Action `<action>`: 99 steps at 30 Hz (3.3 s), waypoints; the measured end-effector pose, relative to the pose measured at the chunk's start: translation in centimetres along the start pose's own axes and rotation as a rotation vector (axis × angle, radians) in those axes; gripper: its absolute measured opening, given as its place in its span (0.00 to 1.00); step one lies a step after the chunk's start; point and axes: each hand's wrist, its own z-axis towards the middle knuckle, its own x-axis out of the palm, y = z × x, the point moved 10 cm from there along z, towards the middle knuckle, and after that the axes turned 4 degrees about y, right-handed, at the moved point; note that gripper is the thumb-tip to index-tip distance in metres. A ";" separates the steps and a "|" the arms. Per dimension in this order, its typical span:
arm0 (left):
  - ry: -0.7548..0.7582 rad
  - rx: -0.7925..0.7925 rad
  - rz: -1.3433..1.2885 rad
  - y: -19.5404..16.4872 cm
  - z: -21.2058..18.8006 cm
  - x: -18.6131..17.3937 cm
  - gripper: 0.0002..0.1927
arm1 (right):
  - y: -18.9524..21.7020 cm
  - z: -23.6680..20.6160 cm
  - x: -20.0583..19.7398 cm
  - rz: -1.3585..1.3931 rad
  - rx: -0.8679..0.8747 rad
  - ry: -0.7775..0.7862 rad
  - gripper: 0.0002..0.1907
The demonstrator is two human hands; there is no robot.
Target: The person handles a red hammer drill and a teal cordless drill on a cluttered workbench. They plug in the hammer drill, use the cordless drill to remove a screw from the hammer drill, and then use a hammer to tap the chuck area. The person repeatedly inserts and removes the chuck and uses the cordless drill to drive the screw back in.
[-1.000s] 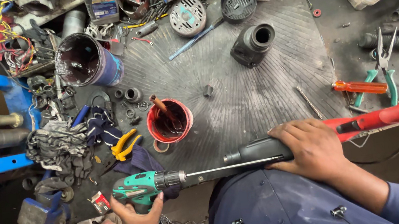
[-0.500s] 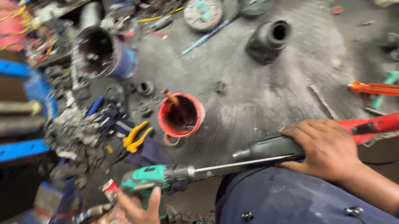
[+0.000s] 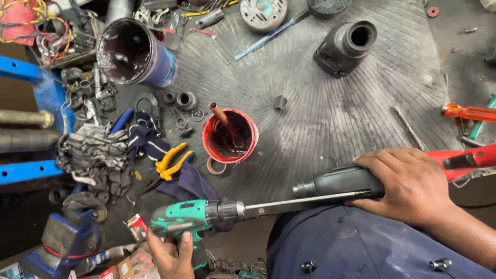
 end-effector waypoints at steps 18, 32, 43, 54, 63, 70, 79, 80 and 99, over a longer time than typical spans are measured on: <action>-0.285 -0.077 0.686 -0.3 0.0 2.0 0.46 | -0.4 0.7 -0.2 0.022 -0.030 -0.021 0.37; -0.283 -0.167 0.757 0.0 0.2 2.7 0.47 | -0.8 0.9 0.1 0.042 -0.029 -0.002 0.37; -0.292 -0.166 0.762 -0.9 -0.3 2.6 0.50 | -1.2 0.8 0.5 0.033 -0.026 0.013 0.38; 0.030 -0.262 -0.165 5.4 0.0 -1.0 0.33 | -1.3 0.8 0.7 0.031 -0.020 0.021 0.37; 0.123 -0.401 -0.092 4.7 0.2 0.6 0.32 | -0.7 0.3 0.4 0.007 0.001 0.016 0.37; -0.116 -0.312 0.872 -0.6 0.4 1.9 0.63 | -0.4 -0.2 0.3 -0.005 -0.003 -0.015 0.38; -0.290 -0.016 0.869 -5.5 0.1 4.0 0.57 | -0.6 -0.5 0.1 -0.004 -0.015 -0.023 0.38; -0.287 -0.027 0.862 -5.4 0.0 3.9 0.56 | -0.6 -0.5 0.1 0.001 -0.027 -0.029 0.38; -0.289 -0.133 0.826 -3.0 -0.4 2.5 0.55 | 0.1 -0.7 -0.2 0.008 -0.036 -0.042 0.37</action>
